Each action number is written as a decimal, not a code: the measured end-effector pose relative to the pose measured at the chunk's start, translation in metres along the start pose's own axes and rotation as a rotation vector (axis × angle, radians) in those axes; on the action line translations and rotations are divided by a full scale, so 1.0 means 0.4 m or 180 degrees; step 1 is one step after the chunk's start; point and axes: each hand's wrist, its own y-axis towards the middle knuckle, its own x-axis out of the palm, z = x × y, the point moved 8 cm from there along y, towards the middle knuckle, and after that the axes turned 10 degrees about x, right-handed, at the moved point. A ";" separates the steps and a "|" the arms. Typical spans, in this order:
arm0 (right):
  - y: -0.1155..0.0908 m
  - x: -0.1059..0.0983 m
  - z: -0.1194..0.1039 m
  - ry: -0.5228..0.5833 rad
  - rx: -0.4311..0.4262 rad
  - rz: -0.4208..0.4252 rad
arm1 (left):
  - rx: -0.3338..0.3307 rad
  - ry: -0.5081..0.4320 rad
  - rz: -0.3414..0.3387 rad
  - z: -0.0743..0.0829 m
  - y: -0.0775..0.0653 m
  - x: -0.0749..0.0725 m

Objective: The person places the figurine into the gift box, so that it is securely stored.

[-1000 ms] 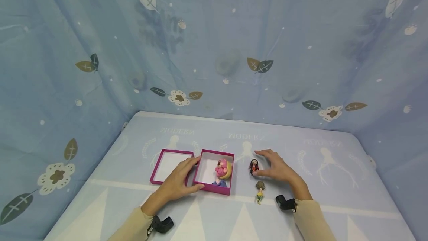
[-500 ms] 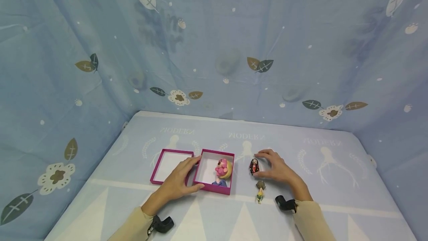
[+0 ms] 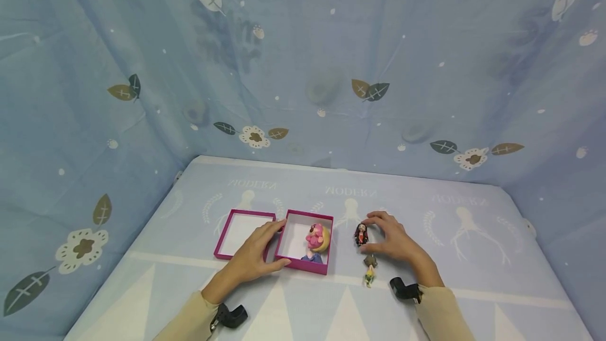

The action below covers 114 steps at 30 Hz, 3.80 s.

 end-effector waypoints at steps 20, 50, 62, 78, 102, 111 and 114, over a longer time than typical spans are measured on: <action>0.016 -0.012 -0.014 -0.0226 0.0132 -0.0152 | 0.0031 0.0036 0.0024 0.000 0.000 0.002; 0.031 -0.035 -0.057 -0.0078 -0.0060 0.0000 | 0.0038 0.0027 0.0025 0.005 0.001 -0.005; 0.048 -0.031 -0.117 0.0048 0.0020 -0.0201 | 0.0001 0.0011 0.0000 0.004 0.000 -0.002; 0.056 -0.027 -0.192 0.0114 -0.0144 -0.0279 | 0.0015 0.0000 0.0006 0.001 0.000 -0.001; 0.082 0.022 -0.296 0.0116 -0.0505 -0.0453 | 0.0026 0.0026 0.0012 -0.002 -0.001 0.002; 0.093 0.059 -0.309 0.0144 -0.0567 -0.0517 | 0.0077 0.0085 0.0049 0.002 0.000 -0.002; 0.097 0.069 -0.308 0.0167 -0.0562 -0.0532 | 0.0095 0.0095 0.0060 0.002 0.001 -0.002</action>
